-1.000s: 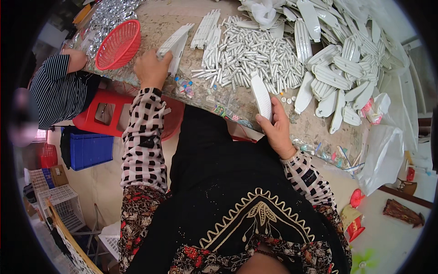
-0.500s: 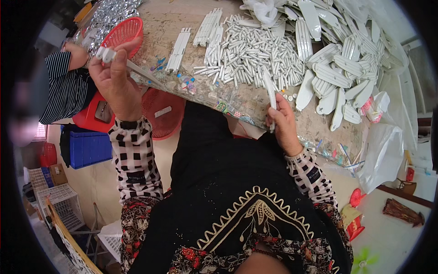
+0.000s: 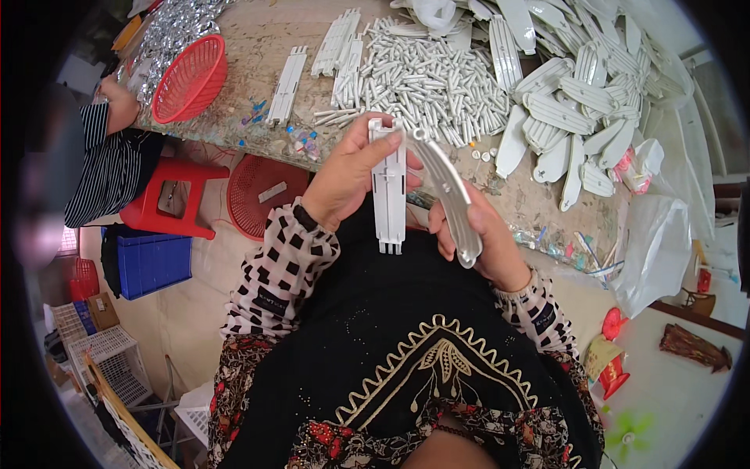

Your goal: The person assembles plastic structural components by hand, joining plastic housings with internal clips from component stacks.

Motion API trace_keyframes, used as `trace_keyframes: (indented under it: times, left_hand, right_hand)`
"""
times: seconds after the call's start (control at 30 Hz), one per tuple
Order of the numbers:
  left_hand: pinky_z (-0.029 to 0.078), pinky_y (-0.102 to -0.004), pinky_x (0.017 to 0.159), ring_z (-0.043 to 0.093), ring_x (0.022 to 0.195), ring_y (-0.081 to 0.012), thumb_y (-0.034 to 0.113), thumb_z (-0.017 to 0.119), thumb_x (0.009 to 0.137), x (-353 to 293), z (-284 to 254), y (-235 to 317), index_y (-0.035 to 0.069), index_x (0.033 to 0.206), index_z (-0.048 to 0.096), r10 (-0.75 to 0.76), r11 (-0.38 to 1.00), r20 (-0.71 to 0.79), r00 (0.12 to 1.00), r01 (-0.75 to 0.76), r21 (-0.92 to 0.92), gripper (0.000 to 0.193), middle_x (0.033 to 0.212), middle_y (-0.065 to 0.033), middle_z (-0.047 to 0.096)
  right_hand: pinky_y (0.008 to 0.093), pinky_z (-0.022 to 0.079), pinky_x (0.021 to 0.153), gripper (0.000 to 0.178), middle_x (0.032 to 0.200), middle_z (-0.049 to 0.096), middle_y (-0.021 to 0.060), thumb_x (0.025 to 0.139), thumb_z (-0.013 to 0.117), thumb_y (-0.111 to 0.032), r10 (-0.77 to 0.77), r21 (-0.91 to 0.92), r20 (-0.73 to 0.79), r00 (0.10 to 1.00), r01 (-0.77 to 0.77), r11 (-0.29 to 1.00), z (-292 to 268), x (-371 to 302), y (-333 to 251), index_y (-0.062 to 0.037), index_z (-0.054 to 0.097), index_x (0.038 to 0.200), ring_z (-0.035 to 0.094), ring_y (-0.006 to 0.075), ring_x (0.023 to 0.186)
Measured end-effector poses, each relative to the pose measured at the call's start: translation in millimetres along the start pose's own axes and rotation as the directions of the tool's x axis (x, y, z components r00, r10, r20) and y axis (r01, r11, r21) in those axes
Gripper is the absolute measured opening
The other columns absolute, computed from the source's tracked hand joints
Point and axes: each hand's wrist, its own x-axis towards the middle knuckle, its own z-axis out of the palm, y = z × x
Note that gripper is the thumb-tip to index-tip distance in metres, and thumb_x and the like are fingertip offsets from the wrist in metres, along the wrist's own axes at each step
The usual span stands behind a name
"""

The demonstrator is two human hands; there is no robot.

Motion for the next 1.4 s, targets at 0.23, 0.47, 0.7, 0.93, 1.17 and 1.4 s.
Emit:
trace_keyframes:
  times: [0.23, 0.47, 0.7, 0.93, 1.17, 1.4]
  left_hand:
    - [0.053, -0.0406, 0.087, 0.059, 0.109, -0.0211, 0.032, 0.041, 0.102, -6, 2, -10, 0.008, 0.134, 0.042, 0.007, 0.982, 0.236, 0.972, 0.038, -0.184, 0.04, 0.118, -0.0095, 0.058]
    - [0.046, -0.0391, 0.097, 0.057, 0.114, -0.0207, 0.024, 0.057, 0.095, -15, 11, -13, 0.005, 0.136, 0.042, 0.163, 0.962, 0.226, 0.96, -0.105, -0.252, 0.047, 0.125, -0.0095, 0.056]
    - [0.044, -0.0368, 0.1, 0.054, 0.116, -0.0196, 0.021, 0.065, 0.09, -18, 22, -13, 0.002, 0.138, 0.04, 0.24, 0.927, 0.176, 0.954, -0.172, -0.333, 0.057, 0.125, -0.009, 0.056]
    - [0.044, -0.0344, 0.098, 0.055, 0.115, -0.0179, 0.024, 0.064, 0.092, -21, 23, -7, -0.001, 0.137, 0.042, 0.33, 0.939, 0.183, 0.926, -0.342, 0.037, 0.055, 0.128, -0.0128, 0.057]
    - [0.046, -0.0295, 0.093, 0.057, 0.112, -0.0163, 0.023, 0.061, 0.093, -22, 20, -3, -0.002, 0.136, 0.042, 0.317, 0.929, 0.226, 0.921, -0.35, 0.12, 0.054, 0.128, -0.013, 0.057]
    - [0.046, -0.0292, 0.093, 0.056, 0.113, -0.016, 0.023, 0.059, 0.095, -16, 26, -18, -0.002, 0.138, 0.04, 0.304, 0.949, 0.17, 0.937, -0.314, 0.037, 0.053, 0.13, -0.0149, 0.055]
  right_hand:
    - [0.0256, 0.045, 0.073, 0.064, 0.111, 0.053, 0.0129, 0.096, 0.052, -0.019, -0.036, -0.358, -0.14, 0.989, -0.016, 0.933, -6, -5, 13, 0.0026, 0.02, 0.147, 0.051, 0.0156, 0.079]
    - [0.0334, 0.039, 0.087, 0.06, 0.108, 0.044, 0.0166, 0.093, 0.054, -0.012, -0.439, -0.768, 0.105, 0.892, 0.353, 0.535, 6, -1, 11, 0.0042, 0.028, 0.144, 0.045, 0.028, 0.093]
    - [0.0311, 0.039, 0.083, 0.063, 0.1, 0.045, 0.014, 0.092, 0.055, -0.011, -0.481, -0.781, 0.132, 0.867, 0.39, 0.487, 11, -4, 9, 0.0042, 0.026, 0.145, 0.044, 0.0261, 0.09]
    - [0.032, 0.04, 0.082, 0.066, 0.099, 0.045, 0.015, 0.091, 0.057, -0.013, -0.44, -0.784, 0.135, 0.888, 0.367, 0.501, 14, -9, 11, 0.0036, 0.025, 0.146, 0.044, 0.0268, 0.087]
    - [0.0346, 0.042, 0.076, 0.061, 0.098, 0.049, 0.0184, 0.091, 0.058, -0.015, -0.387, -0.761, 0.283, 0.878, 0.451, 0.467, -4, -10, -16, 0.0035, 0.031, 0.143, 0.048, 0.0298, 0.081]
    - [0.0378, 0.042, 0.071, 0.065, 0.088, 0.046, 0.0174, 0.092, 0.057, -0.018, -0.184, -0.883, 0.127, 0.975, 0.195, 0.427, 2, -15, -30, -0.0013, 0.027, 0.147, 0.049, 0.0314, 0.079]
